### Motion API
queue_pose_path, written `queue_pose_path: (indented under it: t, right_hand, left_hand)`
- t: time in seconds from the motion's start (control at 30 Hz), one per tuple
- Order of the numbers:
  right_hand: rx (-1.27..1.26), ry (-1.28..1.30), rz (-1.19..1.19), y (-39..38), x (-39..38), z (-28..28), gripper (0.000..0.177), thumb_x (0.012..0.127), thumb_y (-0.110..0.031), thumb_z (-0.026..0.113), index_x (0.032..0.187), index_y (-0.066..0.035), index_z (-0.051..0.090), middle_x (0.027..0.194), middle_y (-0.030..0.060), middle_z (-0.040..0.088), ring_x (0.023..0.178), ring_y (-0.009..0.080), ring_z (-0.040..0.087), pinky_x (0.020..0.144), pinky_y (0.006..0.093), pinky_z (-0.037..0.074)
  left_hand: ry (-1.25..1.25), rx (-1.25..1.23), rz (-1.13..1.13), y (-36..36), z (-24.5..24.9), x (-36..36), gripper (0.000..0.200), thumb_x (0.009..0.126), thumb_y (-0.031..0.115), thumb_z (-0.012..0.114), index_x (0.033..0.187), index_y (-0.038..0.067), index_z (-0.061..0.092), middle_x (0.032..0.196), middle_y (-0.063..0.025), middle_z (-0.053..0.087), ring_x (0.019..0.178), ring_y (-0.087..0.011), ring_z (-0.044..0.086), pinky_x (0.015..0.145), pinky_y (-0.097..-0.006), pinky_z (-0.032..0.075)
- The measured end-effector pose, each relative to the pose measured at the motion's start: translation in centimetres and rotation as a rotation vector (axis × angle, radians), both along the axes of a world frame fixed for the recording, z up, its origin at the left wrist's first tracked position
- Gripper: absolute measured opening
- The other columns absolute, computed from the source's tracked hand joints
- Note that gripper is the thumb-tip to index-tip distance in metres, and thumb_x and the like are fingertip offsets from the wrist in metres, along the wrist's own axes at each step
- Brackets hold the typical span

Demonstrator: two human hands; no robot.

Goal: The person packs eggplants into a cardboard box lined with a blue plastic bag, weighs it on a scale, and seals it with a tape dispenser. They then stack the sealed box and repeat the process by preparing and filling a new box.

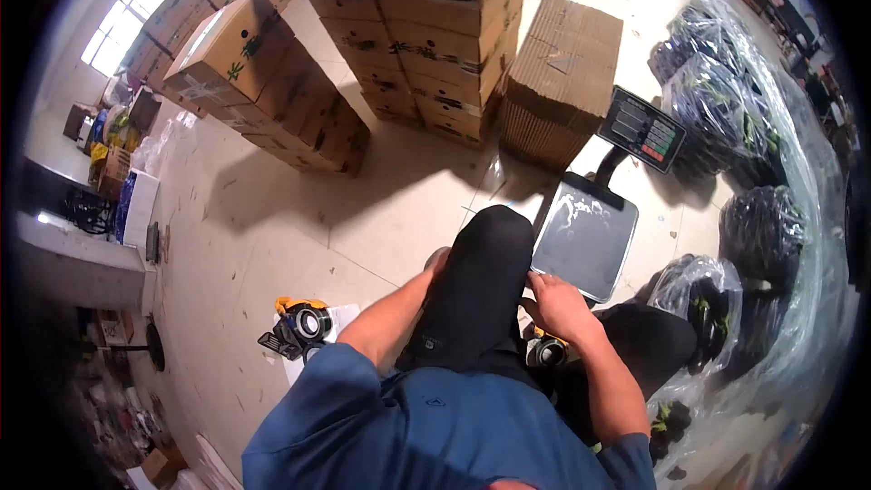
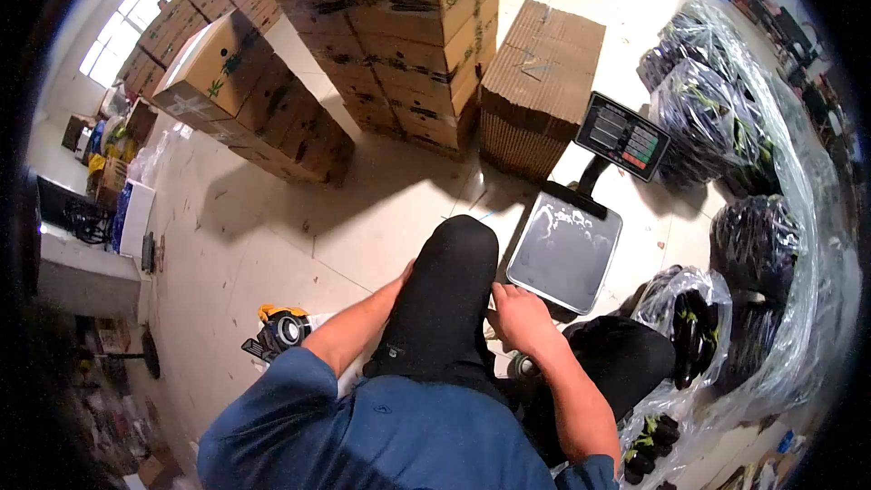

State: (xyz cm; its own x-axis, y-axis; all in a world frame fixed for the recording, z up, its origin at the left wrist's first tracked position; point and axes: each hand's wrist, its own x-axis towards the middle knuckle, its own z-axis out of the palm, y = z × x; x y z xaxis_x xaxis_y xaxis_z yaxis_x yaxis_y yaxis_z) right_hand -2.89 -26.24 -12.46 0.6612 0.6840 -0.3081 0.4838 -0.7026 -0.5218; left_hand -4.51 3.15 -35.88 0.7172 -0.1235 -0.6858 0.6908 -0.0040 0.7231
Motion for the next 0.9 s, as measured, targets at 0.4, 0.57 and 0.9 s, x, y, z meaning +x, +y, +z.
queue_pose_path:
  t: [0.4, 0.57, 0.9]
  right_hand:
    - [0.051, -0.096, -0.046, -4.7, -5.0, 1.4, 0.051, 0.093, -0.030, 0.065, 0.133, -0.001, 0.053, 0.115, 0.0219, 0.065, 0.108, 0.0383, 0.062, 0.092, 0.0458, 0.051]
    - [0.057, -0.082, -0.050, -5.9, -5.6, 2.8, 0.050, 0.092, -0.028, 0.066, 0.132, -0.001, 0.053, 0.112, 0.0208, 0.065, 0.104, 0.0385, 0.063, 0.090, 0.0462, 0.051]
    - [0.167, -0.101, -0.156, -6.7, -4.2, 2.2, 0.029, 0.092, -0.027, 0.066, 0.099, 0.000, 0.061, 0.097, 0.0196, 0.065, 0.099, 0.0393, 0.063, 0.087, 0.0473, 0.051]
  left_hand:
    - [-0.134, 0.531, -0.103, 0.1, 10.1, 0.8, 0.035, 0.092, 0.027, 0.067, 0.115, 0.000, 0.072, 0.097, -0.0085, 0.073, 0.083, -0.0178, 0.065, 0.073, -0.0353, 0.054]
    - [-0.707, 0.445, 0.212, 2.2, 22.6, 10.2, 0.017, 0.086, 0.008, 0.064, 0.102, 0.002, 0.068, 0.087, -0.0030, 0.067, 0.076, -0.0118, 0.063, 0.070, -0.0287, 0.053]
    - [-1.305, 0.611, 0.739, 8.1, 51.6, 22.9, 0.035, 0.089, 0.014, 0.073, 0.119, 0.001, 0.063, 0.103, -0.0068, 0.067, 0.086, -0.0156, 0.061, 0.080, -0.0315, 0.052]
